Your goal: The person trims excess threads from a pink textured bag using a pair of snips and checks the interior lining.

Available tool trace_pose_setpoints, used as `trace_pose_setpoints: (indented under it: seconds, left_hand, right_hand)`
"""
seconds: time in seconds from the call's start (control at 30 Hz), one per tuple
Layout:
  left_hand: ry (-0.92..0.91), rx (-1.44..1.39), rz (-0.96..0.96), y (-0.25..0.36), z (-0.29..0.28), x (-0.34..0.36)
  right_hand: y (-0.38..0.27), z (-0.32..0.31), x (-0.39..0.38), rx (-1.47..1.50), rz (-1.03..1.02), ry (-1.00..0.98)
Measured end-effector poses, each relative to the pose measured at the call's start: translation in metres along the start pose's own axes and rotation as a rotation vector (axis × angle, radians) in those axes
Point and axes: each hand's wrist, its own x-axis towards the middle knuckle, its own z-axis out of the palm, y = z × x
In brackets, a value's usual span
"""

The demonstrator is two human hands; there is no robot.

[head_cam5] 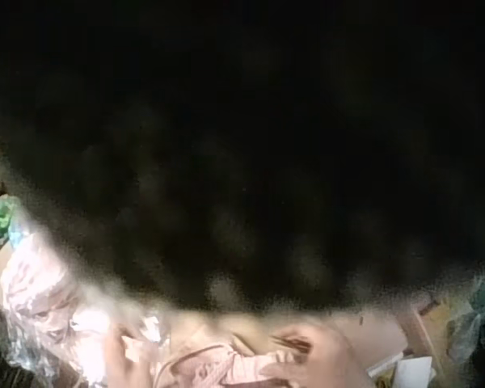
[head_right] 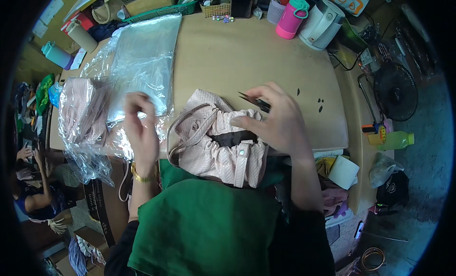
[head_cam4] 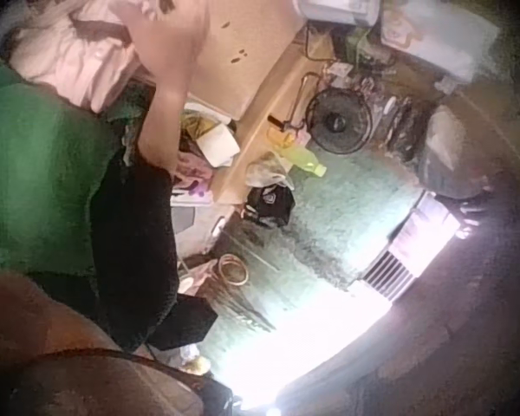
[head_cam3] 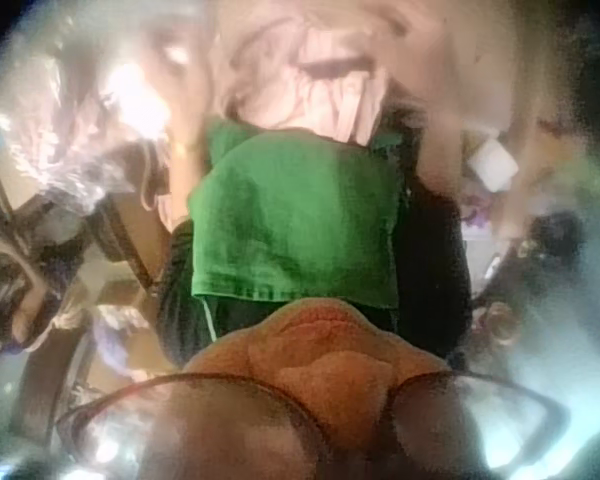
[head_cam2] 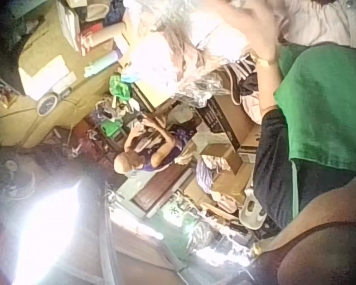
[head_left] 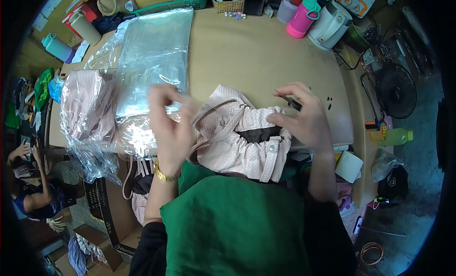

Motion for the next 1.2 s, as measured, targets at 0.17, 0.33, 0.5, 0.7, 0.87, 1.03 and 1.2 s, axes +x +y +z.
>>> trace_pose_setpoints:
  seconds: [0.17, 0.33, 0.5, 0.7, 0.87, 1.03, 1.2]
  left_hand:
    - [-0.536, 0.321, -0.009, 0.032, 0.015, -0.016]
    - [-0.574, 0.071, -0.098, 0.011, -0.002, 0.006]
    - [-0.091, 0.225, 0.24, -0.011, 0.015, 0.023]
    - [-0.351, 0.131, -0.008, 0.046, -0.004, 0.002]
    - [-0.534, -0.092, -0.267, 0.021, 0.004, -0.011]
    - [-0.694, -0.682, -0.633, -0.007, 0.008, -0.009]
    - [-0.619, -1.044, -0.69, -0.028, 0.015, -0.02]
  right_hand:
    - [0.0, 0.022, 0.033, -0.06, 0.111, -0.504]
    - [0.022, 0.035, 0.021, 0.386, 0.117, -0.554]
    - [0.01, 0.042, 0.019, 0.377, 0.177, -0.577]
    - [0.013, 0.044, 0.01, 0.439, 0.287, -0.39]
    - [0.012, 0.046, 0.005, 0.524, 0.259, -0.252]
    - [0.014, 0.052, 0.001, 0.853, 0.402, -0.277]
    - [0.015, 0.055, 0.001, 1.054, 0.502, -0.298]
